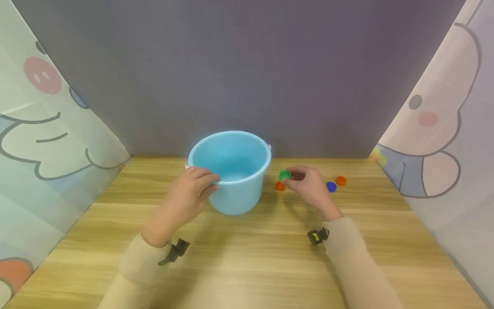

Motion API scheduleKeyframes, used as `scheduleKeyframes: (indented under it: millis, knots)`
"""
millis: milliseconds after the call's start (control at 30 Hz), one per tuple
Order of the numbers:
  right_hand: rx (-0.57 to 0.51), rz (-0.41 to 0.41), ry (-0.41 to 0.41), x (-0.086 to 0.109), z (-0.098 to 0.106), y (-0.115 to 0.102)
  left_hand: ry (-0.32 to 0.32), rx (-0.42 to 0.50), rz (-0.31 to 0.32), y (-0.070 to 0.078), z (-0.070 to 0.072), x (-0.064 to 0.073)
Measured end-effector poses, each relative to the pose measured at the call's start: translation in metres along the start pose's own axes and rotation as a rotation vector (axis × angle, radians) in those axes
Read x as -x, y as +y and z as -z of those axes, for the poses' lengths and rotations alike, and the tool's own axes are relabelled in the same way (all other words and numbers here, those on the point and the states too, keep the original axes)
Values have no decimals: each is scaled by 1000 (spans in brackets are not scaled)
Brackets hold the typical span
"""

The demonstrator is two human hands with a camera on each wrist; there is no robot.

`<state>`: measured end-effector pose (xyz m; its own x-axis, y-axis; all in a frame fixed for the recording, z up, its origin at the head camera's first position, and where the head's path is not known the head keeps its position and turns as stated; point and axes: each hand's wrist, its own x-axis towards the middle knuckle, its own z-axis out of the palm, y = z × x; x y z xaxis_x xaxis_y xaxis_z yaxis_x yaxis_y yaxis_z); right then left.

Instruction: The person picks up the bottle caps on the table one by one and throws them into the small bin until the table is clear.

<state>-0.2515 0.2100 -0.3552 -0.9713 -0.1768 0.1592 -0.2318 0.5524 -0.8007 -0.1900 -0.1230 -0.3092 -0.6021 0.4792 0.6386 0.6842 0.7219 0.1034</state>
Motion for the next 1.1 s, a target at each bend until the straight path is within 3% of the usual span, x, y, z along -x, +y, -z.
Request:
scheduleKeyframes:
  millis: [433, 1100]
  knots:
    - [-44, -17, 45, 3, 3, -16, 10, 0, -2, 0, 0, 1]
    - [-105, 44, 122, 9, 5, -39, 4, -1, 6, 0, 0, 1]
